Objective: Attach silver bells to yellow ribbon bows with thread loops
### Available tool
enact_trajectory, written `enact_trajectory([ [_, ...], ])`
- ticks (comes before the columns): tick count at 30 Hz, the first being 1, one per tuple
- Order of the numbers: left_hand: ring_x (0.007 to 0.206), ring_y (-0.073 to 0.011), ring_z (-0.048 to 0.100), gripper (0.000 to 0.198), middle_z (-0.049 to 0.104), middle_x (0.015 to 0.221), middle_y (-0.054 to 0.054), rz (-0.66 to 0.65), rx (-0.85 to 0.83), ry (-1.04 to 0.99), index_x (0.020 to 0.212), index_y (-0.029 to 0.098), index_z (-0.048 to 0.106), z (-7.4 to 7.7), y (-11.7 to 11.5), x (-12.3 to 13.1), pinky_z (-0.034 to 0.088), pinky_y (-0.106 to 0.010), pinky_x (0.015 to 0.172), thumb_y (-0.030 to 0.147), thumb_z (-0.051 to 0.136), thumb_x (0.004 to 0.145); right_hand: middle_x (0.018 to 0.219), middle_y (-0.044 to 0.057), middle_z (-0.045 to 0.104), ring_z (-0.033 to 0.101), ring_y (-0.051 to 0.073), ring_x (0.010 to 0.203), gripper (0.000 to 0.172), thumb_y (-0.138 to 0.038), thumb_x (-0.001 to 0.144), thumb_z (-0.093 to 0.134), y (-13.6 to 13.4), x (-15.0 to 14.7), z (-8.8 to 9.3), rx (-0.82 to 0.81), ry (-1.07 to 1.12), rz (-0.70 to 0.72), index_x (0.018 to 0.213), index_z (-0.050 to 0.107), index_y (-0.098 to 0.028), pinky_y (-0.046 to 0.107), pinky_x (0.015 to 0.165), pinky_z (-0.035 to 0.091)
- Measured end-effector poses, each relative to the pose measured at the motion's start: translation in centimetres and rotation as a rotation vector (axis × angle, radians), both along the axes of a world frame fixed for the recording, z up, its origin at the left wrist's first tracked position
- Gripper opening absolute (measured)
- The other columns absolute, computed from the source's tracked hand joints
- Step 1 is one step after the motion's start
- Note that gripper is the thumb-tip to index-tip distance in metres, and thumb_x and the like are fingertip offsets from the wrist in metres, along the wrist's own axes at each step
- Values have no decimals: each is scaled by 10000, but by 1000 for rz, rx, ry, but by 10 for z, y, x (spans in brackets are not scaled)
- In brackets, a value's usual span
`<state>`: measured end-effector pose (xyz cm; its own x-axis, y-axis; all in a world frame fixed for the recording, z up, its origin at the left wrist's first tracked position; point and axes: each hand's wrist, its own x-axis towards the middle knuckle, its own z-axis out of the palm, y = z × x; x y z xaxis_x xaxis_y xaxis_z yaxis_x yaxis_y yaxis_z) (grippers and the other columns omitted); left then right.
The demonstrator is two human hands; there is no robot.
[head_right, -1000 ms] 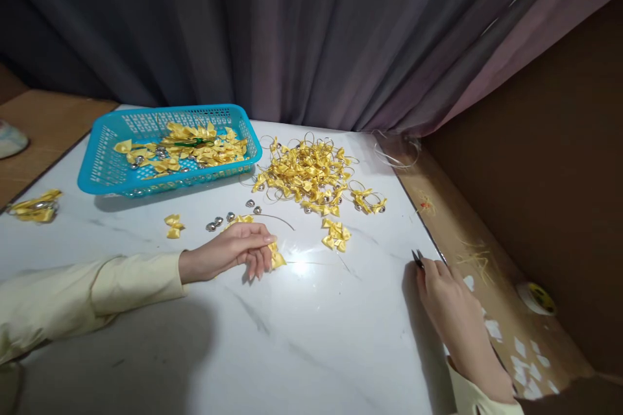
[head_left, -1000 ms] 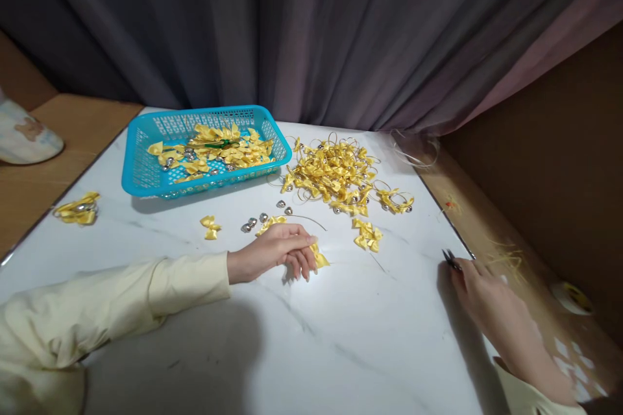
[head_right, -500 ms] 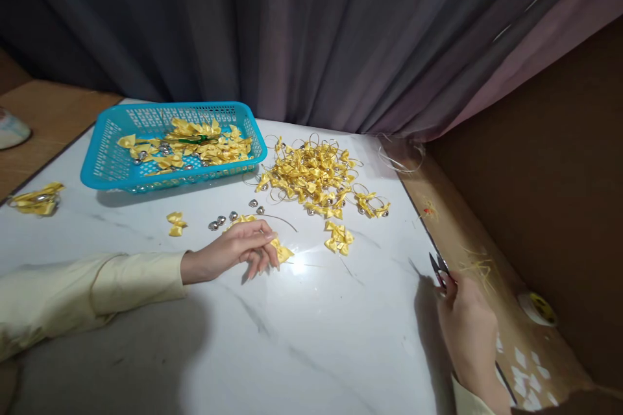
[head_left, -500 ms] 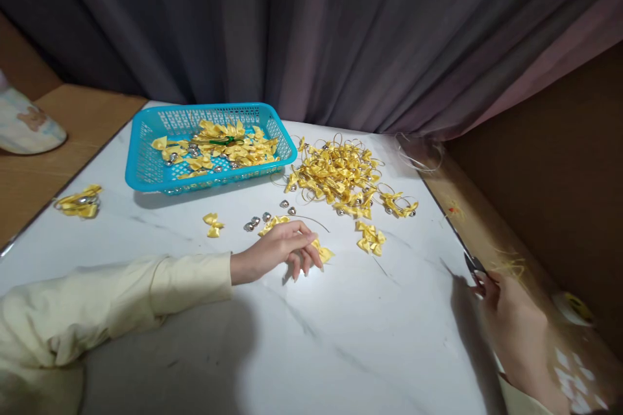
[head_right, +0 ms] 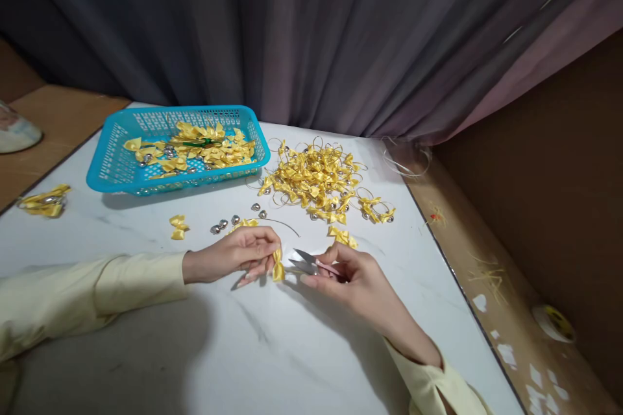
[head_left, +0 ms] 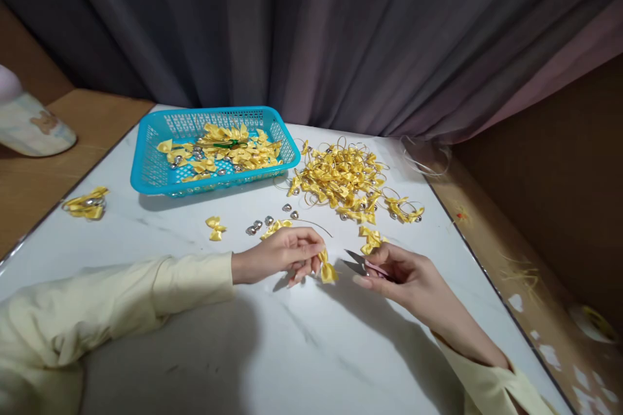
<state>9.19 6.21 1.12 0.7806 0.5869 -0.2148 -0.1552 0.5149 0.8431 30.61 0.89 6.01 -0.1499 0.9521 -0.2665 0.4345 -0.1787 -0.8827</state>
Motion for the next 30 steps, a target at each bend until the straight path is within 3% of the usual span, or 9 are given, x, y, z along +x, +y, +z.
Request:
enact_trajectory([
  [9, 376, -69, 546, 243, 638, 598, -2, -79, -77, -72, 807, 136, 532, -4, 3, -2, 415, -160, 356, 363, 617, 820, 597, -9, 525, 356, 69, 509, 337, -417, 642, 734, 5, -9, -24, -79, 163, 42, 614, 523, -156, 208, 471, 301],
  [16, 479, -132, 643, 272, 653, 627, -26, -95, -72, -76, 831, 137, 516, -3, 3, -2, 468, -178, 387, 390, 615, 821, 559, -28, 473, 329, 73, 527, 396, -428, 566, 790, 5, -12, -19, -114, 147, 44, 608, 513, -148, 211, 489, 291],
  [22, 496, -125, 652, 267, 659, 633, -31, -95, -71, -84, 810, 130, 517, -3, 4, -2, 486, -166, 412, 377, 618, 823, 559, -24, 454, 319, 79, 527, 427, -506, 621, 730, 5, -11, -19, -66, 74, 95, 598, 486, -156, 219, 483, 285],
  [30, 457, -98, 616, 240, 670, 632, -42, -103, -52, -33, 788, 119, 529, -1, 3, -1, 479, -168, 408, 343, 593, 845, 536, -39, 398, 286, 67, 499, 369, -447, 709, 676, 6, -12, -15, 56, -10, 174, 595, 481, -154, 212, 452, 248],
])
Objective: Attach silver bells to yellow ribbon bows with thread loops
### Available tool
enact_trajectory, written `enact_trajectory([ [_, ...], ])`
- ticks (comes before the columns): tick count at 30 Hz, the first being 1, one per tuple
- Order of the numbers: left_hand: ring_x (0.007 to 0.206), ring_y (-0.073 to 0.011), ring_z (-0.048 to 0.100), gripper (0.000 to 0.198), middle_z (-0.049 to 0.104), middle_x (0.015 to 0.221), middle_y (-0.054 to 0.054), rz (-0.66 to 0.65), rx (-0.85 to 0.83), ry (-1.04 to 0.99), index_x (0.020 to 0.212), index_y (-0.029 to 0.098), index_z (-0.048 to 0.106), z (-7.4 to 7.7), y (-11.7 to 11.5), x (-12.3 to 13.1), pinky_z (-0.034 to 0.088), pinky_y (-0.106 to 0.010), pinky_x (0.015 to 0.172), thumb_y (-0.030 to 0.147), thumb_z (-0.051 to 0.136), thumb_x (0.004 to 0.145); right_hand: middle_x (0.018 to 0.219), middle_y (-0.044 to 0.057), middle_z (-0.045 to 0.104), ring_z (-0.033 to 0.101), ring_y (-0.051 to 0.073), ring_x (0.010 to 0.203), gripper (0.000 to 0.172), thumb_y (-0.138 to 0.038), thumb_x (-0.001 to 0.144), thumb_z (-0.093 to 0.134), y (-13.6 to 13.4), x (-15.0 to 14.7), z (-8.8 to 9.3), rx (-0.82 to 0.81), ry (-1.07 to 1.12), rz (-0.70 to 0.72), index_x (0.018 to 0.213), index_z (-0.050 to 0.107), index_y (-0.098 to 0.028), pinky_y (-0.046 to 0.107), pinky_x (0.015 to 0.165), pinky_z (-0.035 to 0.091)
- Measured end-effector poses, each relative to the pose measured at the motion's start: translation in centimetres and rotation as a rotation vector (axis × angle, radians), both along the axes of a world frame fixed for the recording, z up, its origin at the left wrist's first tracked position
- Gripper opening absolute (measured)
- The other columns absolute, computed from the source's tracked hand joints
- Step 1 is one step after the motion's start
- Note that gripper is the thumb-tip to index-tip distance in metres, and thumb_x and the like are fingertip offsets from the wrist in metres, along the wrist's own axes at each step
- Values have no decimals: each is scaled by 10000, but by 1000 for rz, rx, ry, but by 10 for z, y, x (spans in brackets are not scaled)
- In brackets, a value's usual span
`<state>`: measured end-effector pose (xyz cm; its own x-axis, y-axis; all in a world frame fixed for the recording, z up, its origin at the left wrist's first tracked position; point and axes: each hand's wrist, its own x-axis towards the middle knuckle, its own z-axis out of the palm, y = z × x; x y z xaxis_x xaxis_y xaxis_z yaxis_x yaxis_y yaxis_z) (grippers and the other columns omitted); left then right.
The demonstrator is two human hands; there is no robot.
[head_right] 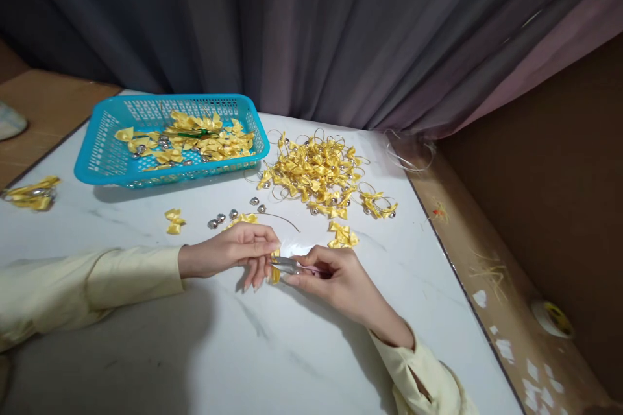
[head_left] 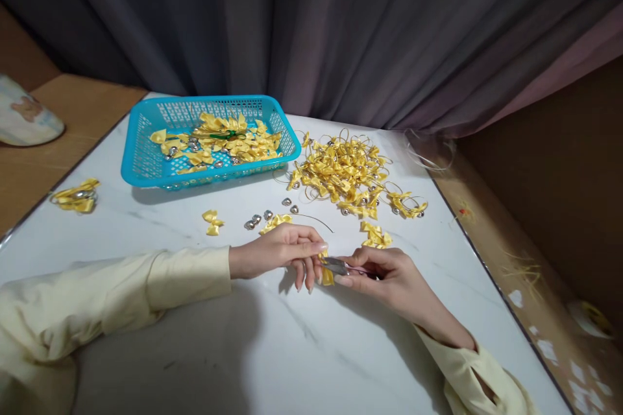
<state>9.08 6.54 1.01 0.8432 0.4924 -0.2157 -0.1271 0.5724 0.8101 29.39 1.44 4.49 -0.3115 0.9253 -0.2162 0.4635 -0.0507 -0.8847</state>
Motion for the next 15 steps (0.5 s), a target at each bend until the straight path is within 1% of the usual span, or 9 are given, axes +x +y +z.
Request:
enact_trajectory([
  [4, 465, -96, 614, 236, 672, 631, -43, 2, -4, 17, 788, 120, 527, 0, 0, 0, 473, -166, 407, 340, 590, 846, 531, -43, 393, 292, 64, 487, 361, -444, 737, 657, 0, 1, -1, 72, -41, 22, 599, 494, -153, 207, 446, 259],
  [8, 463, -94, 609, 227, 675, 638, -42, 0, -6, 25, 792, 124, 522, -1, 0, 0, 467, -170, 404, 334, 582, 852, 533, -34, 432, 322, 67, 485, 360, -453, 755, 641, -1, 2, -3, 132, -69, 38, 609, 505, -153, 203, 446, 279],
  [15, 476, -95, 609, 224, 673, 639, -43, 5, -6, 41, 784, 121, 525, 0, 0, 0, 464, -172, 415, 327, 578, 855, 516, -28, 466, 335, 61, 468, 350, -437, 789, 617, -2, 2, -3, 228, -140, 52, 610, 533, -148, 197, 439, 287],
])
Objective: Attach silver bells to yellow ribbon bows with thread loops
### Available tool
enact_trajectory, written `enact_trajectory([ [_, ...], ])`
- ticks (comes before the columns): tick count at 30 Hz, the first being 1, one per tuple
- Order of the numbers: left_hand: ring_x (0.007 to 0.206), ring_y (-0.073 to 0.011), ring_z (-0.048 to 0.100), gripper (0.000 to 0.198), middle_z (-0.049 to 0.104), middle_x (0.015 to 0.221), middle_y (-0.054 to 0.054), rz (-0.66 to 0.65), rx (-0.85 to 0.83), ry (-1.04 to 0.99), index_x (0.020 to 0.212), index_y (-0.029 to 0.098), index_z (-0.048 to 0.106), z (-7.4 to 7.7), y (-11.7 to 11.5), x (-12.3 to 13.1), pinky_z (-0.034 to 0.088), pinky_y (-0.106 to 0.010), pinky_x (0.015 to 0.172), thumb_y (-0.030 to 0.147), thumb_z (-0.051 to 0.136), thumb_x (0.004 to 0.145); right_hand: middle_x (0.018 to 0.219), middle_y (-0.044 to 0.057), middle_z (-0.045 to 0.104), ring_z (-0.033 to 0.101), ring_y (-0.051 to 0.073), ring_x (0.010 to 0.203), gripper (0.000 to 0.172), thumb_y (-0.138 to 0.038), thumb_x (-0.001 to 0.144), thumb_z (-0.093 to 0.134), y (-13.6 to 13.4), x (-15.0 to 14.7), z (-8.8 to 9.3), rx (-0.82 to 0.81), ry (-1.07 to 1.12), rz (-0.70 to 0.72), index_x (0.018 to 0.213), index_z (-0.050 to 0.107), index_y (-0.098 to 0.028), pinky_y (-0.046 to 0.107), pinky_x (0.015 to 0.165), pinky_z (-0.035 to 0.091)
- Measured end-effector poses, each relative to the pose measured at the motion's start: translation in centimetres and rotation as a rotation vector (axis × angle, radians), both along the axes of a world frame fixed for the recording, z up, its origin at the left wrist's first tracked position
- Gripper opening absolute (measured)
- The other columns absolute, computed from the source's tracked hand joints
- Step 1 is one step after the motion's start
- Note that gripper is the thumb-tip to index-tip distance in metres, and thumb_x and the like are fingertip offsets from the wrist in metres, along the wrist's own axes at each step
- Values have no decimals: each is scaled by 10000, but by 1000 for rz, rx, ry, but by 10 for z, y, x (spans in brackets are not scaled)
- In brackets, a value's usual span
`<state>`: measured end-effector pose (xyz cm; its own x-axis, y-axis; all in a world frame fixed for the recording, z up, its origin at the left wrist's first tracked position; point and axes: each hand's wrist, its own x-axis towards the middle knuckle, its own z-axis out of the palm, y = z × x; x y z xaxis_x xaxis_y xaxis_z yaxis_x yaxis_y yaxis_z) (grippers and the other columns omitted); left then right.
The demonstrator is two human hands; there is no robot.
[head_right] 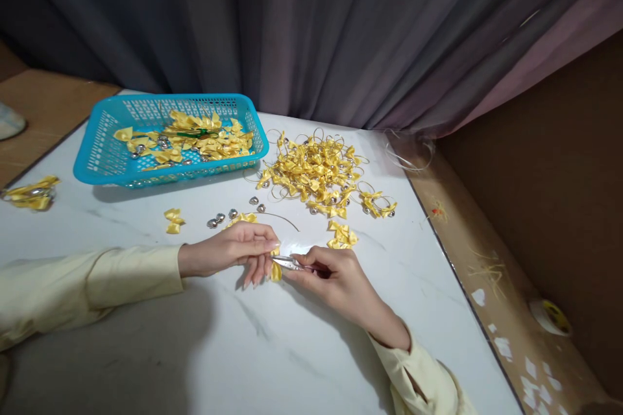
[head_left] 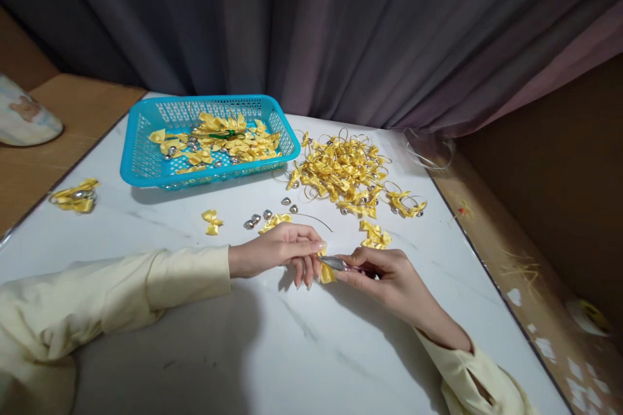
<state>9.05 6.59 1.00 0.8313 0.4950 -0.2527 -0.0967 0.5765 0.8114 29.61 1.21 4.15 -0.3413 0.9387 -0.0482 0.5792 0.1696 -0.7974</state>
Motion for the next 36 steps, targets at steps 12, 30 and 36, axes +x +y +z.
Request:
enact_trajectory([
  [12, 485, -97, 614, 220, 672, 655, -47, -3, -3, -27, 788, 122, 524, -2, 0, 0, 473, -177, 430, 324, 568, 862, 553, -5, 506, 369, 80, 485, 323, -442, 695, 692, 3, 10, 3, -165, 104, -147, 628, 580, -146, 213, 436, 308],
  [30, 487, -103, 618, 231, 670, 655, -47, -8, -6, -25, 792, 121, 521, -1, 0, 0, 475, -184, 433, 336, 579, 854, 536, -37, 393, 284, 66, 500, 355, -449, 712, 674, 3, 4, 1, -273, 144, -75, 616, 538, -136, 216, 443, 232],
  [36, 483, -101, 614, 246, 671, 656, -48, -10, -4, -36, 793, 120, 520, -1, -1, 0, 479, -188, 435, 350, 591, 846, 534, -36, 393, 286, 68, 499, 379, -479, 704, 672, 3, 4, 2, -276, 131, -69, 612, 542, -134, 217, 443, 235],
])
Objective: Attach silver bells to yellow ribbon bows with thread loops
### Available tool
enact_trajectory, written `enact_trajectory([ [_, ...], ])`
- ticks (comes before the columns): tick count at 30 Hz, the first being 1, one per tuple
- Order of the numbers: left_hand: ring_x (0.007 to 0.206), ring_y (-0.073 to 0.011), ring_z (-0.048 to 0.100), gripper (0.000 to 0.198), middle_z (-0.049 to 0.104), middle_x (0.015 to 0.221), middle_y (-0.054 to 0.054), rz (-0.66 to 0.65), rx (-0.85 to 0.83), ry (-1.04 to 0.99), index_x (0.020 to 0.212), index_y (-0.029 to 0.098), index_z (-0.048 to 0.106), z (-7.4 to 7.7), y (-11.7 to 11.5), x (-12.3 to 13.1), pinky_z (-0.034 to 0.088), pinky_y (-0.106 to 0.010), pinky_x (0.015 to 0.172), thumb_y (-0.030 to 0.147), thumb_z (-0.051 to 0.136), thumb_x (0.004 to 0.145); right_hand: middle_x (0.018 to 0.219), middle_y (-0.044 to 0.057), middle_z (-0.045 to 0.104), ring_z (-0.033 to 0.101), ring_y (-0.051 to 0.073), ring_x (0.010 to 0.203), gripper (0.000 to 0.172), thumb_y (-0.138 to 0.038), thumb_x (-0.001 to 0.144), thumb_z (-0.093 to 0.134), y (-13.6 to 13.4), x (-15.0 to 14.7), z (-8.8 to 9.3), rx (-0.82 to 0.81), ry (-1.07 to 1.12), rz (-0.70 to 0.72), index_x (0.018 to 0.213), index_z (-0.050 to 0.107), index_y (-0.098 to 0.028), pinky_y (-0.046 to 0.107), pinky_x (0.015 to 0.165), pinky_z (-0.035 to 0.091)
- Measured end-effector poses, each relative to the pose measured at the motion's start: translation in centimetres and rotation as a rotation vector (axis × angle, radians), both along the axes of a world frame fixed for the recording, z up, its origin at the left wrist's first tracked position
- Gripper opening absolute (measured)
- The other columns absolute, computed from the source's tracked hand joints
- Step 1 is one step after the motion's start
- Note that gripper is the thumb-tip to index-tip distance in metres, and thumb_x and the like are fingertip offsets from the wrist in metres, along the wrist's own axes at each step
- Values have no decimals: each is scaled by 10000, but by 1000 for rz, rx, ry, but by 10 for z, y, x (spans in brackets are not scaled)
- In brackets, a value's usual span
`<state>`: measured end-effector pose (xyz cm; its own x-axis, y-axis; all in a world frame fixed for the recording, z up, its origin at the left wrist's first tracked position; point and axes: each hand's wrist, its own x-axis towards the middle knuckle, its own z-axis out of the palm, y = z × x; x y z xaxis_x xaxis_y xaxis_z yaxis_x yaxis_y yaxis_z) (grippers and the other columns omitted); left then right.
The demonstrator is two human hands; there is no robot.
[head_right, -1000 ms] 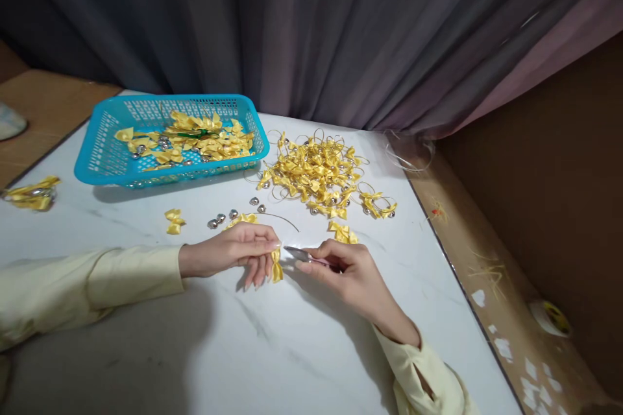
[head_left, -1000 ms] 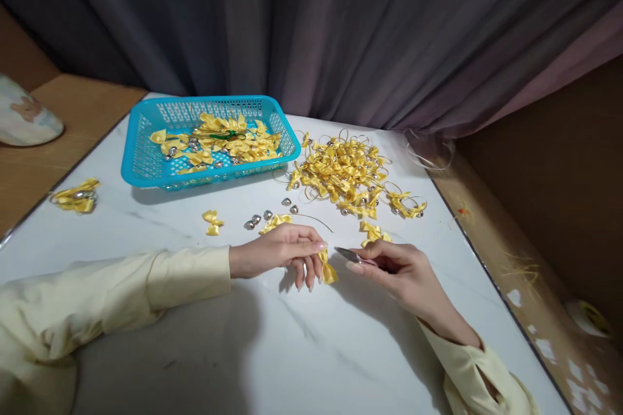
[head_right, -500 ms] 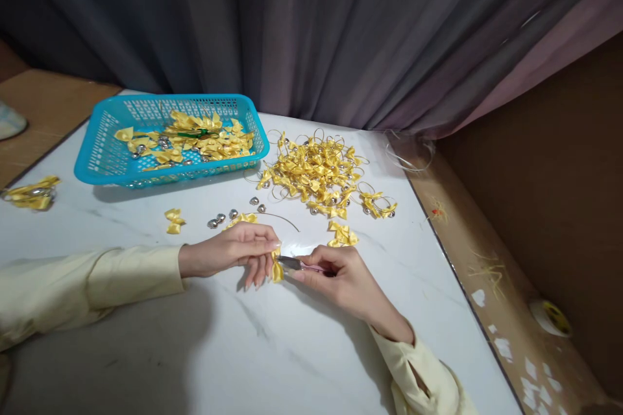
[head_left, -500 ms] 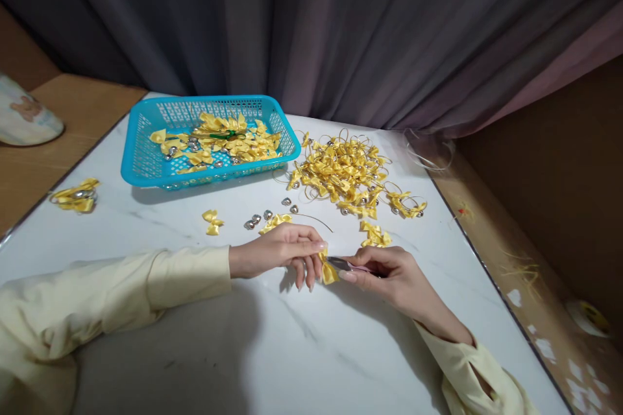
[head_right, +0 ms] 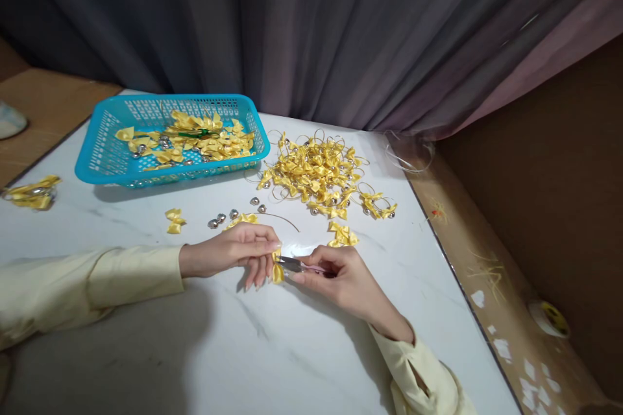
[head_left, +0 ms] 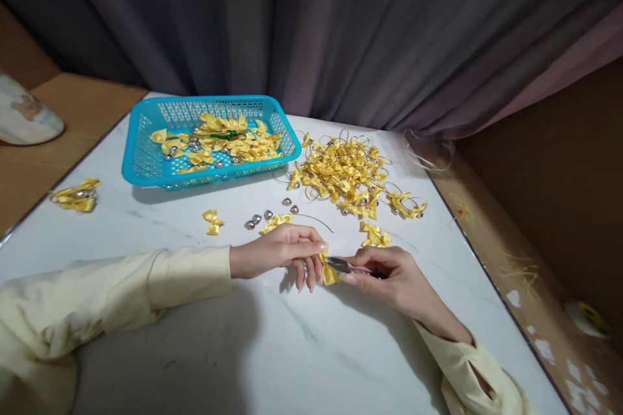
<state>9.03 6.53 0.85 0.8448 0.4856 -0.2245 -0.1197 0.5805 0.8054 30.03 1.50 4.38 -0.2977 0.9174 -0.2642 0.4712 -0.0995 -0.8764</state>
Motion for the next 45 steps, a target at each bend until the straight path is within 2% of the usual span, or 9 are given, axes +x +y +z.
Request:
enact_trajectory([
  [6, 482, -101, 610, 265, 667, 659, -46, 5, 3, -3, 783, 121, 517, 2, 0, 0, 460, -178, 409, 367, 603, 836, 522, -29, 399, 296, 75, 504, 372, -484, 713, 668, 0, 5, 0, 50, -46, -10, 630, 581, -131, 219, 442, 262],
  [13, 492, -104, 608, 261, 668, 655, -52, 6, 9, 4, 789, 125, 513, 1, 0, 0, 460, -185, 422, 368, 596, 839, 521, -32, 393, 290, 68, 492, 385, -493, 702, 670, 1, 0, 0, 17, -12, 2, 617, 569, -131, 213, 423, 246],
  [29, 466, -89, 583, 246, 668, 657, -49, 13, 8, 23, 799, 125, 519, -1, 0, 1, 439, -177, 410, 356, 593, 841, 511, -26, 419, 288, 64, 479, 408, -506, 749, 628, 0, -2, 2, 163, -88, 46, 600, 563, -132, 210, 418, 258],
  [37, 441, -83, 570, 250, 669, 647, -42, 28, 24, 52, 787, 126, 517, 0, 0, 2, 422, -172, 389, 358, 599, 833, 505, -15, 474, 323, 66, 454, 380, -478, 767, 625, -1, -2, -1, 245, -151, 62, 620, 599, -129, 209, 418, 270],
  [45, 451, -86, 576, 253, 670, 644, -44, 27, 51, 67, 790, 123, 521, 1, 0, 2, 422, -172, 390, 362, 589, 837, 510, -23, 467, 321, 65, 459, 298, -375, 799, 622, -3, 0, -3, 343, -179, 94, 624, 578, -139, 206, 436, 275],
])
